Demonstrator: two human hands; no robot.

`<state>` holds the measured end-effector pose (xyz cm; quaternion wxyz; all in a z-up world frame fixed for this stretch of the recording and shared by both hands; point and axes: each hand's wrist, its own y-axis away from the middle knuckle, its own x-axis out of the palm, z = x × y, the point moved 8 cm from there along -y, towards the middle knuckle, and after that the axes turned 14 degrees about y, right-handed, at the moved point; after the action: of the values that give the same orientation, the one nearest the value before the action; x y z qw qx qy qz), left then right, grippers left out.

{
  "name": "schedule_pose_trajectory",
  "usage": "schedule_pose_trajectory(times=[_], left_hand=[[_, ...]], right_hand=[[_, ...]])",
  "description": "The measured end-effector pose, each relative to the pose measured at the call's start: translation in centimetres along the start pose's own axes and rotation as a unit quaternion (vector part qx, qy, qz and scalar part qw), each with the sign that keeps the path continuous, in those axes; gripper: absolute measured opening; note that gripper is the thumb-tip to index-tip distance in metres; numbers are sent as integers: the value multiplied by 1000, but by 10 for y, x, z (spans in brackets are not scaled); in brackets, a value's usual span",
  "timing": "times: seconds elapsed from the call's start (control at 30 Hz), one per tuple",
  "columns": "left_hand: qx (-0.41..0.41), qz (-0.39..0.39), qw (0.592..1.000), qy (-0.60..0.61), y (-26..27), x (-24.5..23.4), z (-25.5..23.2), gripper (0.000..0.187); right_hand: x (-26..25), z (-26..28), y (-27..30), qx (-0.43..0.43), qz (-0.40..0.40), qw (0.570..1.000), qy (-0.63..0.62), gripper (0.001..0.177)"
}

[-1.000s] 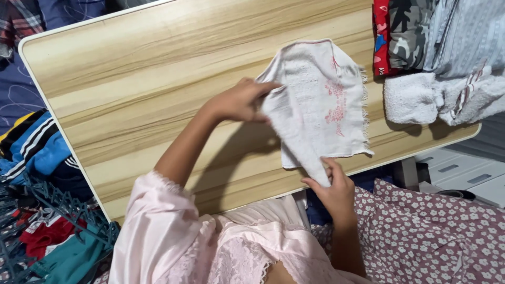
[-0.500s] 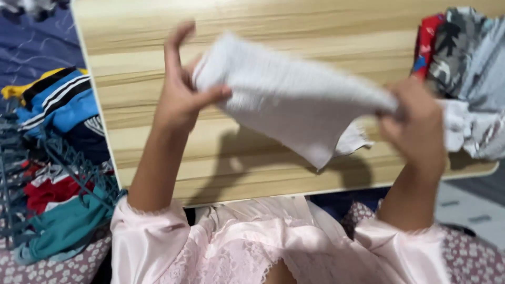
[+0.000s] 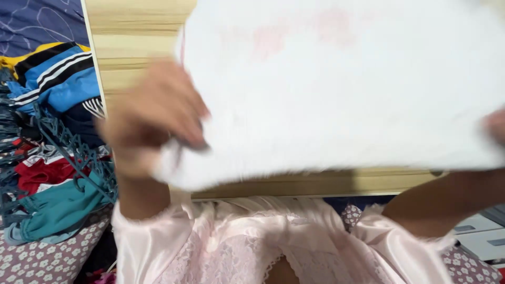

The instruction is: The person removes white towels from a clothes drying rack, unfolds them on a wooden table, and folds them neatly into small rectangles. The folded towels are stacked on the right side of the table.

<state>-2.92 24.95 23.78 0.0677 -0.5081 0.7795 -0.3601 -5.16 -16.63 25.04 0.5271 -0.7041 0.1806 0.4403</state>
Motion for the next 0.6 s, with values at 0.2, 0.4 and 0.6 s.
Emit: schedule_pose_trajectory(times=[0.2, 0.4, 0.6], left_hand=[[-272, 15, 954, -127, 122, 42, 55, 8], [-517, 12, 842, -154, 250, 70, 105, 16], [-519, -27, 838, -165, 280, 75, 86, 18]], right_hand=[[37, 58, 101, 106, 197, 969, -101, 29], [79, 112, 177, 97, 413, 901, -92, 35], [75, 99, 203, 142, 518, 819, -203, 39]])
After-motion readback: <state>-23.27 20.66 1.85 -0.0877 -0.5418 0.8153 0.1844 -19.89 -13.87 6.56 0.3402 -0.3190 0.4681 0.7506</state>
